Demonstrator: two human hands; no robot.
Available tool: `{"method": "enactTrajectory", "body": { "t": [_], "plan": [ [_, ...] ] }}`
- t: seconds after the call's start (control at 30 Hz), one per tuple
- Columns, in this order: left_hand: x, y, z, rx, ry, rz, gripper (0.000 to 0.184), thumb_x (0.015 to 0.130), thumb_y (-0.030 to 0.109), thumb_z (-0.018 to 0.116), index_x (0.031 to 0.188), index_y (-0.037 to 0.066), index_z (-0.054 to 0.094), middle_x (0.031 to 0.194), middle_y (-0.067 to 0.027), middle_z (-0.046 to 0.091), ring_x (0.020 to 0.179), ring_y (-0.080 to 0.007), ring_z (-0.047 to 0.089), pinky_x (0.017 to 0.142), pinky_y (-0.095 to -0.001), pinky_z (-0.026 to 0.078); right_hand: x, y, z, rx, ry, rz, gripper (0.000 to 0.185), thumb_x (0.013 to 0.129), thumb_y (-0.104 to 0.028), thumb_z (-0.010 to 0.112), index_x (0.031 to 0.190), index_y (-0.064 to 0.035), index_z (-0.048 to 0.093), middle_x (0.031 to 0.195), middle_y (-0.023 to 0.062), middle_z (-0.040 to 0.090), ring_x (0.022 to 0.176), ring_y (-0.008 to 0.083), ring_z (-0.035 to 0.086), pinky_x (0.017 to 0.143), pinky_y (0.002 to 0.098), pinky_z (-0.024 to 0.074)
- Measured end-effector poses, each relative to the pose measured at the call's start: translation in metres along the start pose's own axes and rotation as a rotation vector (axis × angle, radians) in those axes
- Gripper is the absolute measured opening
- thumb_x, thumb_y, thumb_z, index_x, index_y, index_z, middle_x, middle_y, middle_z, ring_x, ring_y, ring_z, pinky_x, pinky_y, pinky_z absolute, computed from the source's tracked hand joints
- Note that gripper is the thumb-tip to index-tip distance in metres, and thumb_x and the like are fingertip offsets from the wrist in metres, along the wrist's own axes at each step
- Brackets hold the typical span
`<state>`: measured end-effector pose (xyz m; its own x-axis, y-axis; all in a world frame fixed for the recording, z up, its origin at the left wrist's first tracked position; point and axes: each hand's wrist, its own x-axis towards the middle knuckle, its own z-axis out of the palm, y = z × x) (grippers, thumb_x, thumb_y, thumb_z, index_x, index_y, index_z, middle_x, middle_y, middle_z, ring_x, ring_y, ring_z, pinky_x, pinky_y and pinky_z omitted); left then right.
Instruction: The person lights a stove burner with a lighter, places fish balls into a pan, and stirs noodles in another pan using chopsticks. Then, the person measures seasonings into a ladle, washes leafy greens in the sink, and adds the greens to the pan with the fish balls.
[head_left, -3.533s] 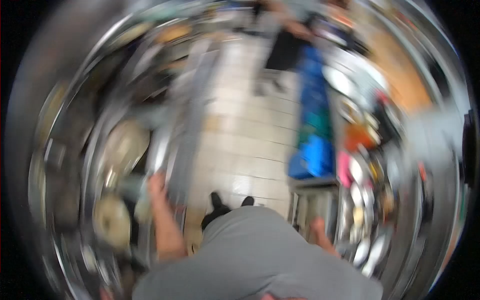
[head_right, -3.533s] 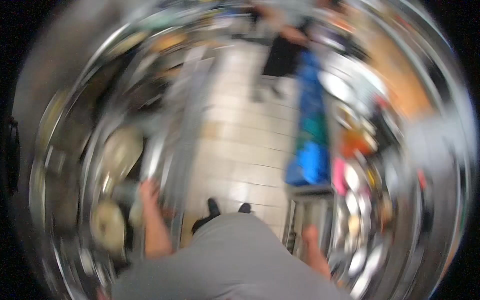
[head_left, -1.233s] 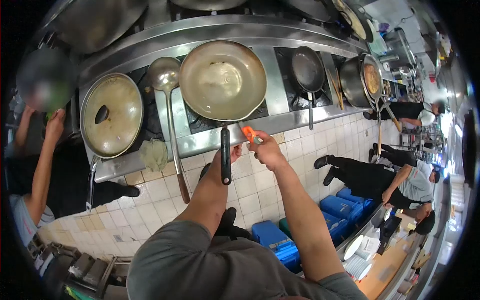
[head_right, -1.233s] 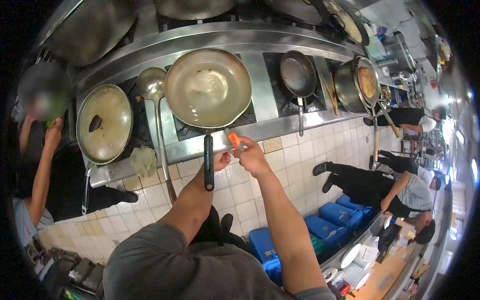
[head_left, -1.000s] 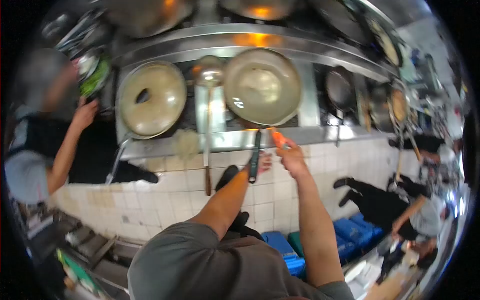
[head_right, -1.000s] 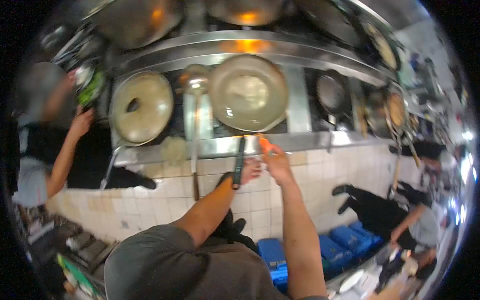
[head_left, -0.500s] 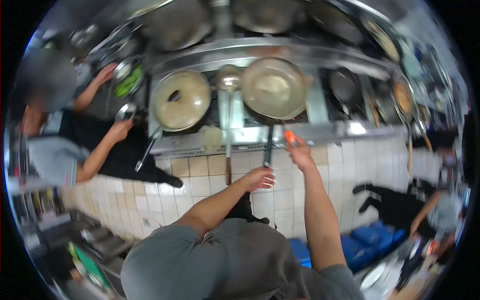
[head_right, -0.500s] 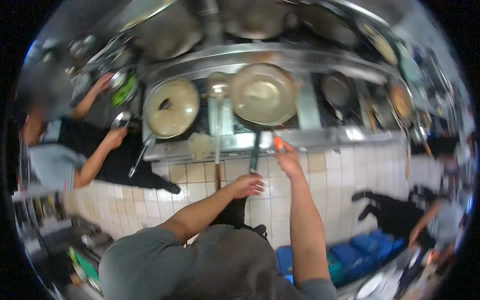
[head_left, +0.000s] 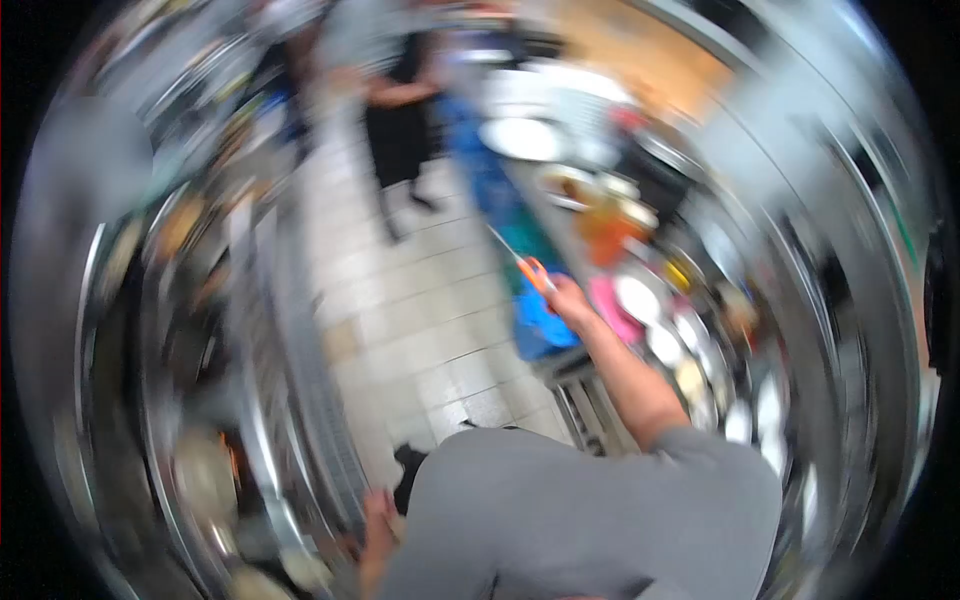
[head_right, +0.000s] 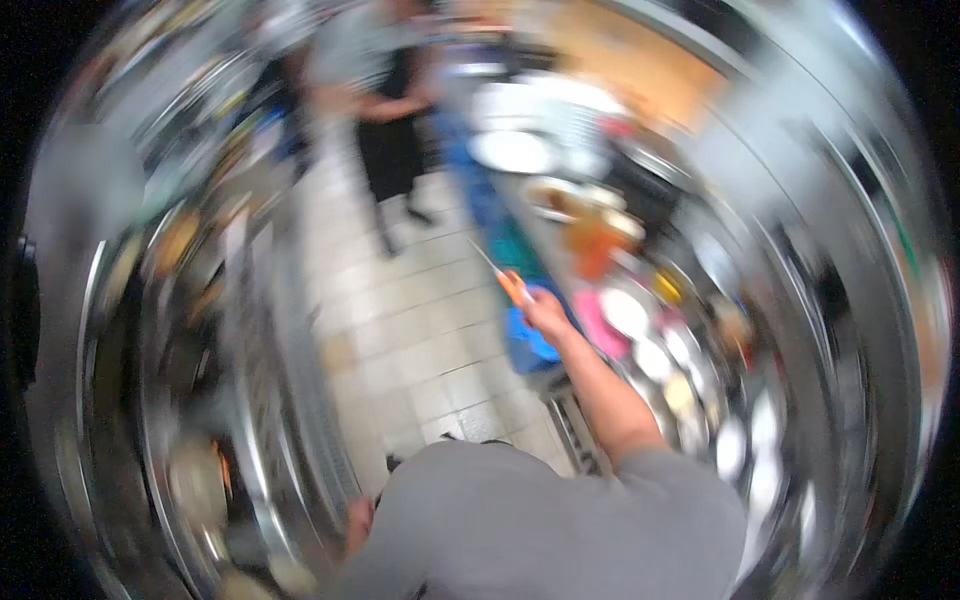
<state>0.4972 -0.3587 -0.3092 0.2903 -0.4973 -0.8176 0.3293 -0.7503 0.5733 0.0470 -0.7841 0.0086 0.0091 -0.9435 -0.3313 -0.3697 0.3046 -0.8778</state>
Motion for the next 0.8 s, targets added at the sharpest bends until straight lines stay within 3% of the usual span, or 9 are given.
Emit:
{"method": "enactTrajectory", "body": {
  "t": [0.17,0.23,0.33,0.43,0.47,0.53,0.57,0.63,0.8],
  "plan": [
    [-0.018,0.040,0.075,0.220,0.025,-0.181,0.021,0.093,0.021,0.053,0.075,0.010,0.051,0.058,-0.0039,0.049,0.048,-0.0179,0.049,0.043,-0.0345,0.041,-0.085,0.044,-0.270,0.376,1.067,-0.389,0.025,0.099,-0.034,0.055,0.095,-0.0091,0.058,0.067,-0.0004,0.057,0.052,0.0098,0.051,0.045,0.0270,0.0397],
    [-0.031,0.043,0.100,0.262,0.031,-0.179,0.018,0.092,0.021,0.053,0.078,0.009,0.051,0.058,-0.0040,0.049,0.048,-0.0177,0.049,0.042,-0.0336,0.040,-0.150,0.031,-0.338,0.680,1.086,-0.393,0.029,0.100,-0.038,0.055,0.106,-0.0101,0.061,0.074,0.0002,0.058,0.060,0.0089,0.052,0.052,0.0255,0.0424],
    [-0.052,0.056,0.130,0.303,0.011,-0.070,0.014,0.090,0.019,0.053,0.082,0.008,0.052,0.059,-0.0043,0.050,0.048,-0.0175,0.050,0.040,-0.0322,0.039,-0.171,0.002,-0.415,0.945,0.778,-0.323,0.040,0.100,-0.045,0.052,0.094,-0.0059,0.055,0.067,0.0019,0.052,0.041,0.0084,0.036,0.038,0.0249,0.0274],
    [-0.088,0.102,0.177,0.431,-0.053,0.410,0.012,0.088,0.016,0.054,0.079,0.009,0.052,0.061,-0.0033,0.052,0.051,-0.0151,0.050,0.040,-0.0325,0.036,-0.120,-0.024,-0.484,1.124,0.619,-0.439,0.034,0.099,-0.037,0.054,0.091,-0.0041,0.057,0.067,0.0046,0.056,0.041,0.0131,0.043,0.037,0.0245,0.0332],
    [-0.087,0.106,0.189,0.390,-0.034,0.397,0.017,0.088,0.016,0.054,0.073,0.007,0.053,0.061,-0.0045,0.053,0.052,-0.0149,0.051,0.044,-0.0350,0.040,-0.081,-0.004,-0.534,1.171,0.559,-0.544,0.032,0.096,-0.033,0.057,0.102,-0.0015,0.062,0.077,0.0061,0.063,0.055,0.0140,0.054,0.048,0.0275,0.0458],
    [-0.072,0.099,0.190,0.652,-0.016,0.731,0.023,0.089,0.020,0.059,0.080,-0.001,0.060,0.067,-0.0108,0.060,0.062,-0.0218,0.058,0.059,-0.0397,0.047,-0.113,-0.041,-0.475,0.423,0.829,-0.706,0.039,0.090,-0.031,0.063,0.114,-0.0009,0.065,0.101,0.0123,0.068,0.089,0.0237,0.065,0.078,0.0340,0.0530],
    [-0.148,0.132,0.212,0.590,0.012,0.607,0.025,0.089,0.023,0.062,0.090,-0.003,0.062,0.077,-0.0143,0.067,0.074,-0.0249,0.064,0.067,-0.0415,0.050,-0.128,-0.065,-0.437,0.148,0.939,-0.736,0.044,0.089,-0.034,0.063,0.115,0.0013,0.066,0.105,0.0142,0.069,0.098,0.0271,0.066,0.087,0.0373,0.0528],
    [-0.184,0.118,0.204,0.552,0.020,0.766,0.031,0.088,0.022,0.063,0.109,-0.001,0.062,0.100,-0.0184,0.070,0.089,-0.0262,0.067,0.078,-0.0384,0.053,-0.105,-0.020,-0.387,0.241,0.767,-0.741,0.040,0.090,-0.033,0.062,0.112,0.0001,0.065,0.101,0.0127,0.068,0.093,0.0252,0.064,0.082,0.0356,0.0518],
    [-0.290,0.060,0.139,0.440,0.022,0.503,0.029,0.092,0.025,0.063,0.114,0.005,0.060,0.089,-0.0096,0.070,0.077,-0.0180,0.065,0.070,-0.0335,0.053,-0.042,0.139,-0.273,0.720,0.241,-0.139,0.031,0.094,-0.031,0.057,0.105,-0.0029,0.061,0.092,0.0089,0.064,0.082,0.0206,0.061,0.071,0.0313,0.0491]
  ]
}}
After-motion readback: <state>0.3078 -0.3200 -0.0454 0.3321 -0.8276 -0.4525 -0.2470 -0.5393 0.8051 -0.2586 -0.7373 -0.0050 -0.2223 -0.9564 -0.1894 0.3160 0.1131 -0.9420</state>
